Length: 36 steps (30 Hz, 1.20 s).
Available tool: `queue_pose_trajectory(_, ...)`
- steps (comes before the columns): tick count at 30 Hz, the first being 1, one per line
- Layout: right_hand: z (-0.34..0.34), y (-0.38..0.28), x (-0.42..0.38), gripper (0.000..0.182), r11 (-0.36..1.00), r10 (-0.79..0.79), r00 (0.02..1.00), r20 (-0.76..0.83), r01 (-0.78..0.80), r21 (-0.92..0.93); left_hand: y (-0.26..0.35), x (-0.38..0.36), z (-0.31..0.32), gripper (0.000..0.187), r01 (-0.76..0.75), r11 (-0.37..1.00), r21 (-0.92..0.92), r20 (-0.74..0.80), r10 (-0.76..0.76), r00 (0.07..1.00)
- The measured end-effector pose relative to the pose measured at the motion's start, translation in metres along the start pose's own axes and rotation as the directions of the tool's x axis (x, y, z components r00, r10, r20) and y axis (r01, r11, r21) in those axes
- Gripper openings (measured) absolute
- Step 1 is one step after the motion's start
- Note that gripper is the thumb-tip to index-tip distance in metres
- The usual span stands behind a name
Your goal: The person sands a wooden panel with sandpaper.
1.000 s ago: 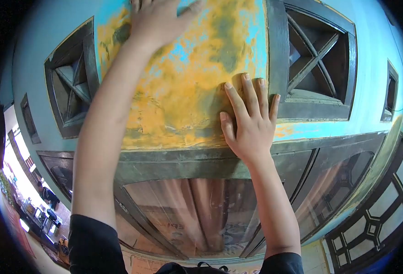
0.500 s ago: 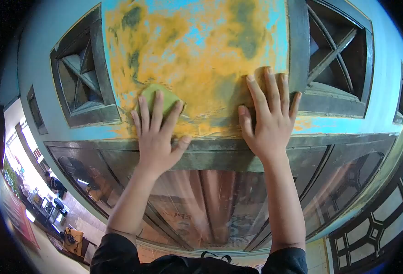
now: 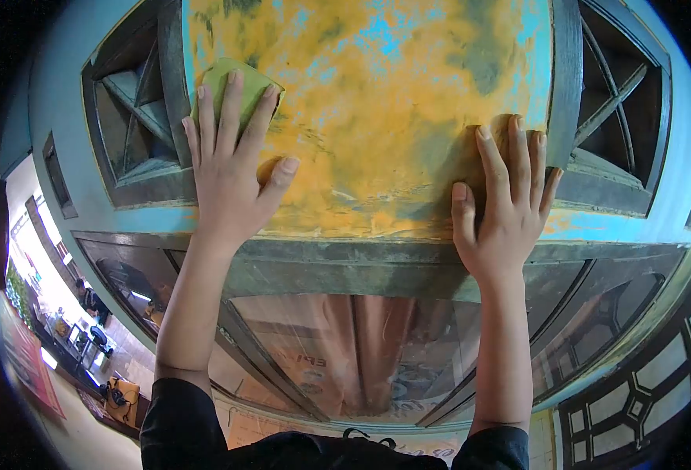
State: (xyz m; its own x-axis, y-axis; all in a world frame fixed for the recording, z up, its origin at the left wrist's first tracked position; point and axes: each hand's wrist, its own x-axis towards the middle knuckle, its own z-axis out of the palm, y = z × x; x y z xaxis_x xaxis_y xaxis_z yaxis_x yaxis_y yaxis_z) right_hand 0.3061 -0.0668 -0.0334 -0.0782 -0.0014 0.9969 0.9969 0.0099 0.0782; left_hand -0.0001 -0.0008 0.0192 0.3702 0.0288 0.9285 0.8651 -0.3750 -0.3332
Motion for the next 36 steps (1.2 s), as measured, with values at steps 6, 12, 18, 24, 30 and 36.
queue_pose_trajectory(6,0.001,-0.001,0.0,0.05,1.0,0.003,1.0,-0.007,-0.003,0.003,-0.012,0.012,0.002,0.067,-0.029,0.999,-0.02,-0.057,0.028,0.998)
queue_pose_trajectory(12,0.003,0.0,-0.002,0.05,1.0,-0.001,1.0,-0.011,0.0,-0.004,-0.004,-0.015,-0.001,0.065,-0.058,0.997,-0.043,0.036,0.059,0.998)
queue_pose_trajectory(18,0.004,0.0,-0.002,0.049,1.0,-0.01,0.999,-0.031,0.01,-0.006,-0.008,-0.054,0.0,0.065,-0.083,0.995,-0.052,0.123,0.089,0.988)
queue_pose_trajectory(24,0.005,0.001,-0.006,0.05,1.0,-0.016,0.999,-0.03,0.015,-0.01,0.0,-0.056,0.0,0.066,-0.026,0.998,-0.058,0.118,0.032,0.992)
queue_pose_trajectory(30,0.005,0.003,-0.008,0.052,0.999,-0.033,0.999,-0.033,0.033,-0.02,0.007,-0.077,0.0,0.066,-0.034,0.993,-0.116,0.179,0.054,0.982)
queue_pose_trajectory(36,0.005,0.003,-0.014,0.054,0.998,-0.02,1.0,-0.013,0.019,-0.066,0.007,-0.107,0.002,0.07,0.114,0.99,-0.081,0.215,-0.094,0.972)
